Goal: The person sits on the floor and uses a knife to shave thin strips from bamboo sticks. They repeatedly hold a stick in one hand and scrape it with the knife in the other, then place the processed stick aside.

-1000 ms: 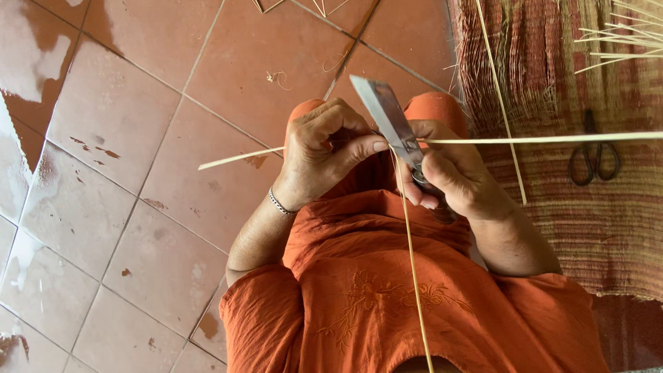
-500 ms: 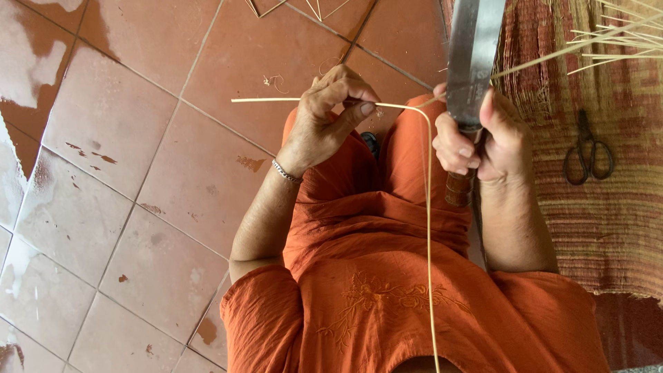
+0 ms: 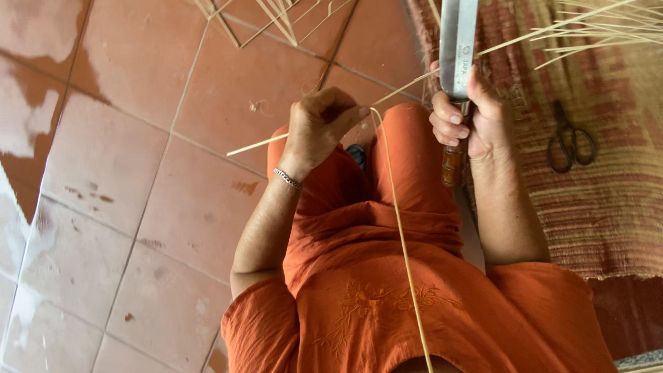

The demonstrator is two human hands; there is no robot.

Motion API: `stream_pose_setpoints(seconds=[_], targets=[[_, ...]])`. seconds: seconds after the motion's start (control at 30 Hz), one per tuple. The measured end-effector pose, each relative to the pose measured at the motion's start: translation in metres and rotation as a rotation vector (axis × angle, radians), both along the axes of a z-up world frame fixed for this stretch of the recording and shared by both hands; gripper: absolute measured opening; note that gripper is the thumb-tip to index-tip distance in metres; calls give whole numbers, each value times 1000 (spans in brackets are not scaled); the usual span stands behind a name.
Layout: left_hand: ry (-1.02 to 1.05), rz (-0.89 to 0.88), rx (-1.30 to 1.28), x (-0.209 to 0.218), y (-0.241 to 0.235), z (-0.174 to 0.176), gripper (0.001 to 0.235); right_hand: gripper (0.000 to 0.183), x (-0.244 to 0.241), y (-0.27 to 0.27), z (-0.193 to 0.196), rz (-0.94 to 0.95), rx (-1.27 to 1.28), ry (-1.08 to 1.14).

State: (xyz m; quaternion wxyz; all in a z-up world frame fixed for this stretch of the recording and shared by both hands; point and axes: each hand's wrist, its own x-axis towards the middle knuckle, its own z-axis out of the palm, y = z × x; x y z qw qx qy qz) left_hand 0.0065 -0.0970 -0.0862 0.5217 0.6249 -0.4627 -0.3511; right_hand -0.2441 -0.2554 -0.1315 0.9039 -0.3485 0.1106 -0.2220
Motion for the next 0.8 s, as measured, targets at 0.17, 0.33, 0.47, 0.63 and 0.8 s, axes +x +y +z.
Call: stream_pose_setpoints(seconds=[0.17, 0.33, 0.47, 0.63, 0.8], targets=[[-345, 54, 42, 5, -22, -6, 45, 58, -19, -12, -9, -114, -65, 70], [-254, 4, 94, 2, -45, -27, 43, 62, -39, -26, -16, -263, -155, 155], [-123, -74, -1, -15, -63, -27, 35, 58, -53, -19, -5, -260, -174, -26], [-78, -118, 4, -38, -88, -52, 34, 53, -46, 1, 5, -48, -256, -164], [-71, -178, -61, -64, -106, -59, 35, 49, -36, 14, 3, -88, -157, -72]])
